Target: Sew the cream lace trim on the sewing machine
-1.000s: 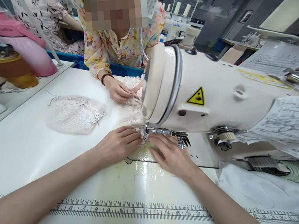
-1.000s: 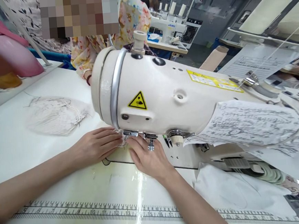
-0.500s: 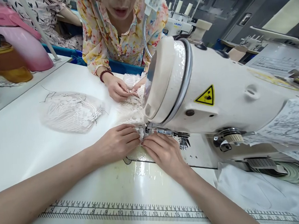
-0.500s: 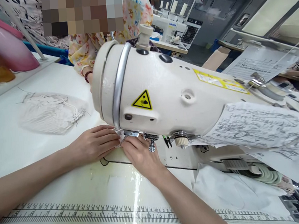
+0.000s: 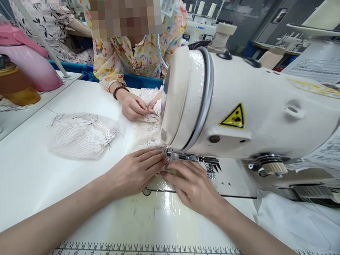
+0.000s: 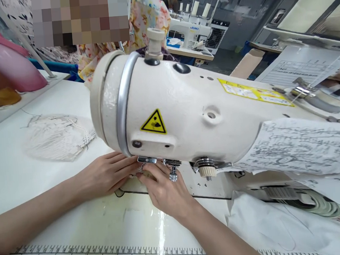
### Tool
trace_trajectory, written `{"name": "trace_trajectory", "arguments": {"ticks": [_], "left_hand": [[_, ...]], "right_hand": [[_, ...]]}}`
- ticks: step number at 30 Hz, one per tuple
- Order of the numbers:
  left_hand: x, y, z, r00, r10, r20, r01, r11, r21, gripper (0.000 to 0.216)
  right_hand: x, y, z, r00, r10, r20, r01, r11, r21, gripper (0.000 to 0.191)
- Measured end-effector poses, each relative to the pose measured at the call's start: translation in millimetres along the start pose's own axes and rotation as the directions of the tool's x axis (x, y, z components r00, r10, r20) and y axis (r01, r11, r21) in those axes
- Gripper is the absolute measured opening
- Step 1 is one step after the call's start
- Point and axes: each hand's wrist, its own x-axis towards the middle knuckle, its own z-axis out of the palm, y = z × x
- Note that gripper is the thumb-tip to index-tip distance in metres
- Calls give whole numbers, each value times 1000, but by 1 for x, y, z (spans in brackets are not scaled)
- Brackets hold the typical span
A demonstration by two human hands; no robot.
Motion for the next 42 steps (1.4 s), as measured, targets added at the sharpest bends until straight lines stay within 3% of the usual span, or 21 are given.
{"name": "trace_trajectory", "arguments": {"ticks": [6, 14, 25, 32, 42], "left_hand": [[-3, -1, 2, 993, -5, 120, 10, 999, -42, 36], [-2, -1, 0, 988, -28, 149, 34, 999, -39, 35], [-2, 1, 1, 993, -44, 109, 47, 999, -27, 35], [2, 9, 2, 988, -84, 129, 80, 996, 32, 36], [2, 16, 6, 989, -143, 44, 142, 990, 27, 33]], "right_hand": [[-1, 1, -1, 999, 2, 43, -2, 1000, 3, 29], [-1, -1, 0, 999, -27, 37, 28, 999, -38, 30], [-2, -3, 1, 996, -24, 82, 32, 994, -102, 33], [-6, 1, 5, 999, -35, 20, 37, 994, -103, 36], [-6, 3, 3, 999, -53, -6, 52, 987, -150, 35]]}}
